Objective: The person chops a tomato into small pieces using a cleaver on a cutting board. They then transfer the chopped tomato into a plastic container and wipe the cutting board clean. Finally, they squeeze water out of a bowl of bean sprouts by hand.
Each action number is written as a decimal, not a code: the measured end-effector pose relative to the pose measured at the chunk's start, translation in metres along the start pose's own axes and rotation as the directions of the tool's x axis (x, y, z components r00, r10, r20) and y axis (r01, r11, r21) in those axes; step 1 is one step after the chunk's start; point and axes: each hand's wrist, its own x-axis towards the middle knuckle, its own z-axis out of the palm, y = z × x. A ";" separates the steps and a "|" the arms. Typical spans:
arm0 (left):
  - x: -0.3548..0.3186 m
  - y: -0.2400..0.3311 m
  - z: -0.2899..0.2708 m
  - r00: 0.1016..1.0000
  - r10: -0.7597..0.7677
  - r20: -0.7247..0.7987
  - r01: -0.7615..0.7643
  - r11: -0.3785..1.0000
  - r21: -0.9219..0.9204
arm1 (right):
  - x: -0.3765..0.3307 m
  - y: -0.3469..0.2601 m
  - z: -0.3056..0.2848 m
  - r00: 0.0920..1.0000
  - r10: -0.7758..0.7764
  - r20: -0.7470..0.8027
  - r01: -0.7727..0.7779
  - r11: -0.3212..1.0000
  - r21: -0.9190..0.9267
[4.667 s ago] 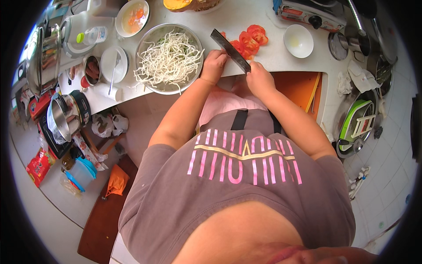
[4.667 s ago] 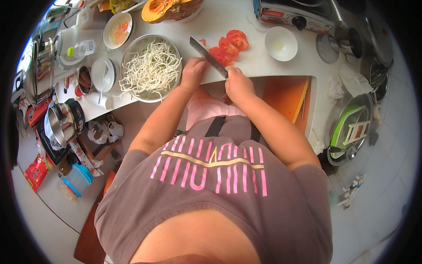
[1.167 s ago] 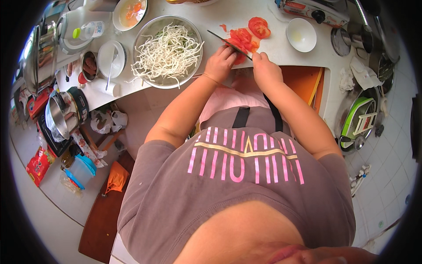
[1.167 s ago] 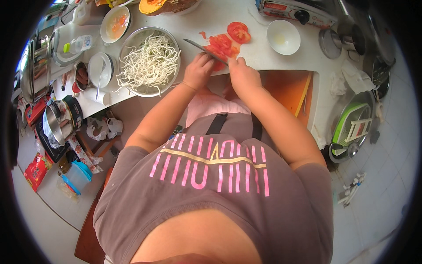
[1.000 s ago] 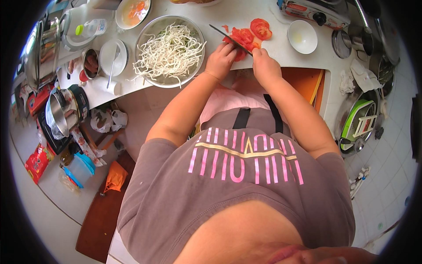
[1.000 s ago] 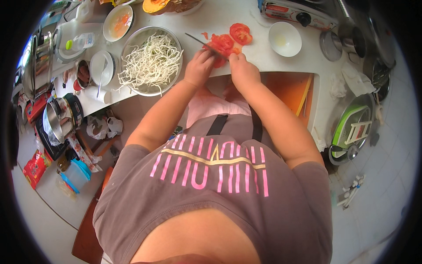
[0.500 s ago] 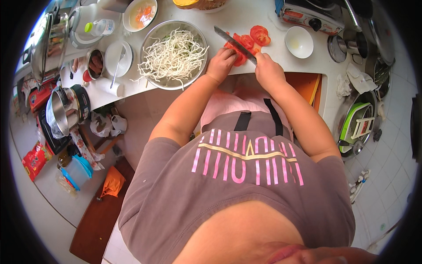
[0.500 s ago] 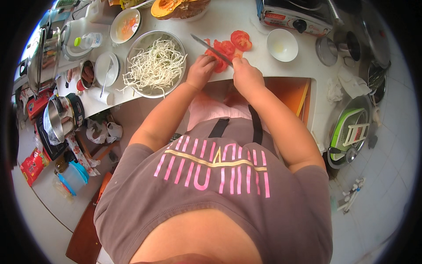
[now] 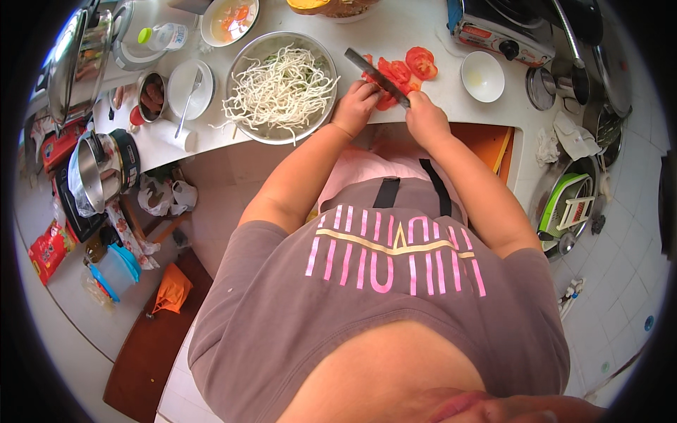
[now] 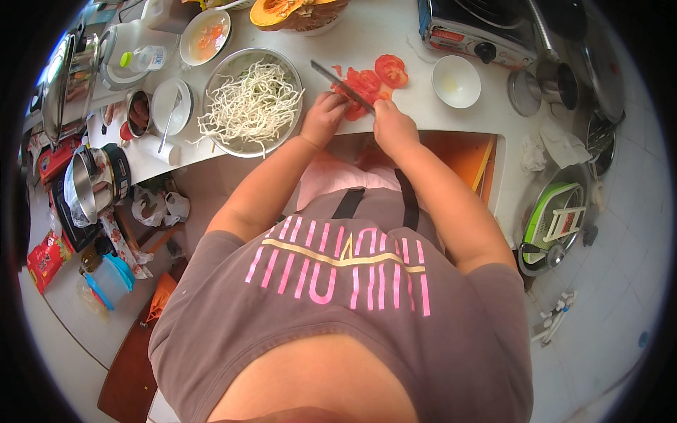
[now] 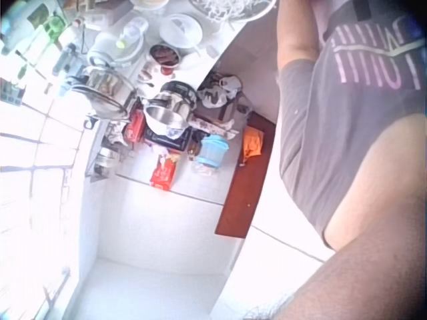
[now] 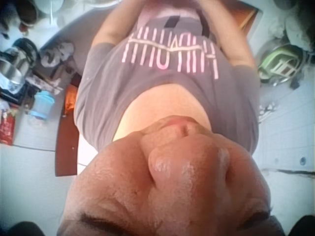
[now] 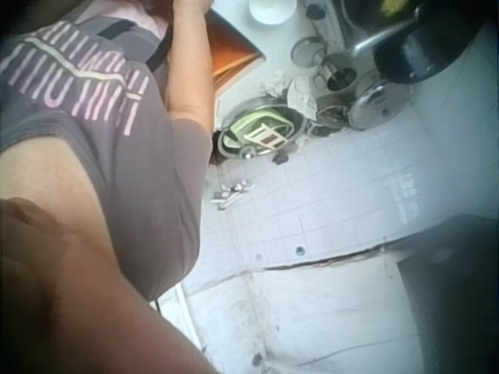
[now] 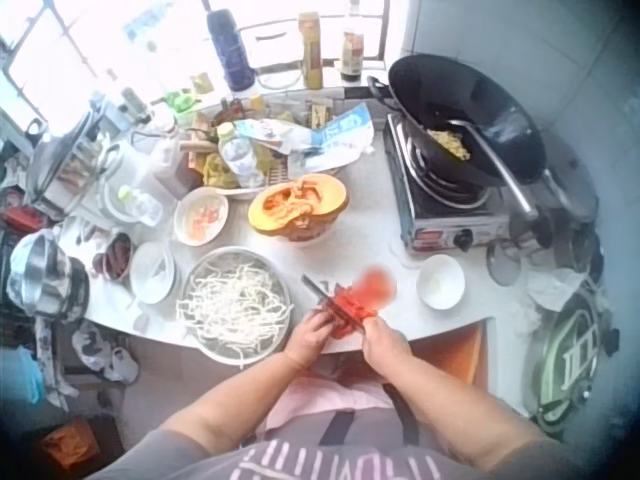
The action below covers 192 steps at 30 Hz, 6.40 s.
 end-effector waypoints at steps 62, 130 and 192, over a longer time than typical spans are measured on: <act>0.000 0.012 -0.002 0.950 -0.298 0.088 0.289 0.952 0.106 | -0.023 -0.023 -0.006 0.977 0.209 0.046 -0.214 0.951 0.223; -0.016 0.028 -0.017 0.734 -0.672 0.097 0.652 0.737 0.180 | -0.017 -0.008 0.015 0.996 0.090 0.001 -0.088 0.969 0.230; 0.155 0.004 0.049 0.755 -0.072 0.651 0.163 0.983 -0.081 | -0.074 0.044 -0.033 0.848 0.456 -0.271 -0.294 0.830 0.474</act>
